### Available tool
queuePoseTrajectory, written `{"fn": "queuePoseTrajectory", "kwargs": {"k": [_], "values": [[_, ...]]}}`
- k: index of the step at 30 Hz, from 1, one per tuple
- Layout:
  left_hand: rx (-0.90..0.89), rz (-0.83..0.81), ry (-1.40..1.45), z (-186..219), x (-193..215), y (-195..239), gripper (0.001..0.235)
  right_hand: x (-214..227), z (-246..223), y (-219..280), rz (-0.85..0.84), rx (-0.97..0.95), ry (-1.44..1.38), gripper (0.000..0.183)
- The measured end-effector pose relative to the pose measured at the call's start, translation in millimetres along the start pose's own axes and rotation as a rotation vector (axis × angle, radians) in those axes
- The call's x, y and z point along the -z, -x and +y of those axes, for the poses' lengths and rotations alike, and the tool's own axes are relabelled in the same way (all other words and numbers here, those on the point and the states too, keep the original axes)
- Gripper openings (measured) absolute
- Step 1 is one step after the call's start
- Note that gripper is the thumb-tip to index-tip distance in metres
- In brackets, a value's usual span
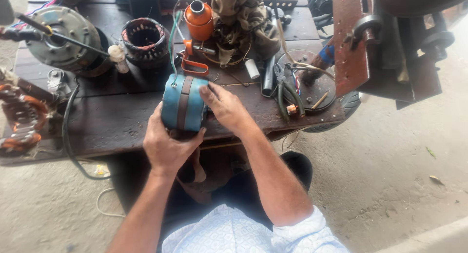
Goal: The person assembles an electric motor by inserting a rotor into a stator, wiping the assembly with a cloth, and securing the end caps. The person then uses a screwdriver to tighten screws on the end caps and adjusts the wires.
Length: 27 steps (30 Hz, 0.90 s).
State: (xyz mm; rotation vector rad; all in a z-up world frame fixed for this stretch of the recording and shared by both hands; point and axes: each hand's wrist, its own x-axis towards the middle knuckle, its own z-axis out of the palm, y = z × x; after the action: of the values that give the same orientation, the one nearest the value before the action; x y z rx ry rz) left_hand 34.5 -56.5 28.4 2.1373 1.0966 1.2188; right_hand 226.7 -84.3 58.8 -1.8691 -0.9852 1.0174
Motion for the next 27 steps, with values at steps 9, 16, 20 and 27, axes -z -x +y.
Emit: {"fn": "queuePoseTrajectory", "kwargs": {"k": [9, 16, 20, 27], "values": [[-0.105, 0.069, -0.061, 4, 9, 8, 0.098, 67, 48, -50, 0.541, 0.215, 0.908, 0.034], [-0.124, 0.049, 0.034, -16, -4, 11, 0.112, 52, 53, -55, 0.477, 0.249, 1.088, 0.017], [-0.110, 0.008, 0.077, -25, -6, 15, 0.114, 67, 43, -46, 0.453, 0.300, 1.097, 0.022], [-0.169, 0.052, 0.037, -27, -8, 15, 0.115, 98, 1, 8, 0.413, 0.385, 0.941, 0.008]]}}
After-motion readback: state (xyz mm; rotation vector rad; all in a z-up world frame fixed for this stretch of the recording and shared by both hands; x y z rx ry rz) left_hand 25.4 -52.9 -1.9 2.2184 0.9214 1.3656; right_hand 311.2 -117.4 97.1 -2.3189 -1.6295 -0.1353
